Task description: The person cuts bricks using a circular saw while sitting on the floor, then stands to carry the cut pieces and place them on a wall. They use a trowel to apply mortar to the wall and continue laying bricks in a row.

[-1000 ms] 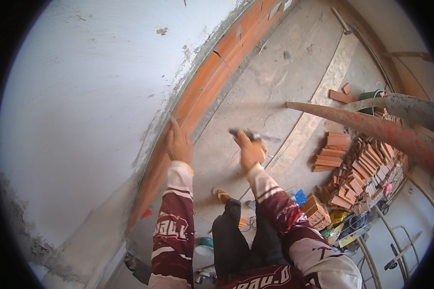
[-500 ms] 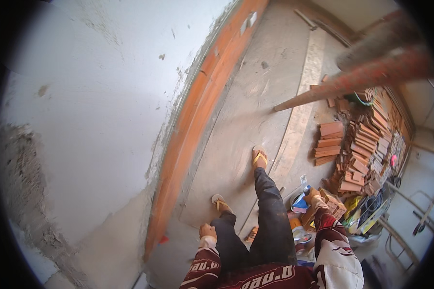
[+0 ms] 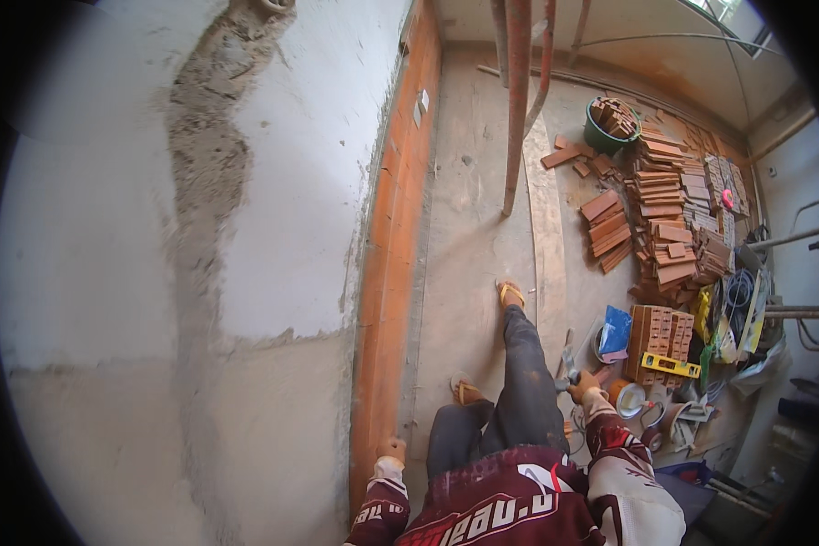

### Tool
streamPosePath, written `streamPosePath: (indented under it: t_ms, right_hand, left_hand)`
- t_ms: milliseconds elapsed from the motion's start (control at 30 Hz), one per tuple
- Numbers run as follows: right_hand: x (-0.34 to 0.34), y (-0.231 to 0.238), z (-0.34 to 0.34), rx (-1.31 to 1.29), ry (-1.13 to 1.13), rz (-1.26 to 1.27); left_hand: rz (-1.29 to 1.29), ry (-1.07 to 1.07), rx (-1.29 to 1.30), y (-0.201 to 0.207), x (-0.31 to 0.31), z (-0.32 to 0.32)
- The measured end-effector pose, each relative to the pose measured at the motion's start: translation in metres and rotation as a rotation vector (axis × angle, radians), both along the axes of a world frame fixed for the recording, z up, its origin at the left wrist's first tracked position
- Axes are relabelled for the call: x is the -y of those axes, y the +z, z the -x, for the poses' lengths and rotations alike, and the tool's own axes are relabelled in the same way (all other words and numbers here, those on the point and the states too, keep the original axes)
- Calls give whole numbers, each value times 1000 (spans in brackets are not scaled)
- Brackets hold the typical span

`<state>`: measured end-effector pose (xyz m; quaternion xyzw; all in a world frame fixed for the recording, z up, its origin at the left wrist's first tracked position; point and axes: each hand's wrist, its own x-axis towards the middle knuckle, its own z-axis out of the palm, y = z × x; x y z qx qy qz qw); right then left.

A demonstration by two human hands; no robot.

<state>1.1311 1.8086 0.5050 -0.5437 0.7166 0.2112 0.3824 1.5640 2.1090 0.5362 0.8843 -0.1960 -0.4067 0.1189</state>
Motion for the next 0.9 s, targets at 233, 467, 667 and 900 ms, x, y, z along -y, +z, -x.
streamPosePath:
  t_ms: [233, 467, 667, 900]
  right_hand:
    - [-136, 34, 81, -80, -47, -165]
    - [-160, 70, 117, -35, -239, -152]
    - [-117, 49, 125, 70, -281, -18]
    - [-52, 25, 147, 240, -327, 163]
  left_hand:
    - [-309, -120, -145, 3, -139, 3]
    - [-193, -160, 82, 33, -95, 15]
    - [-151, -969, 319, 30, 7, -31]
    - [65, -176, 92, 40, 85, -4]
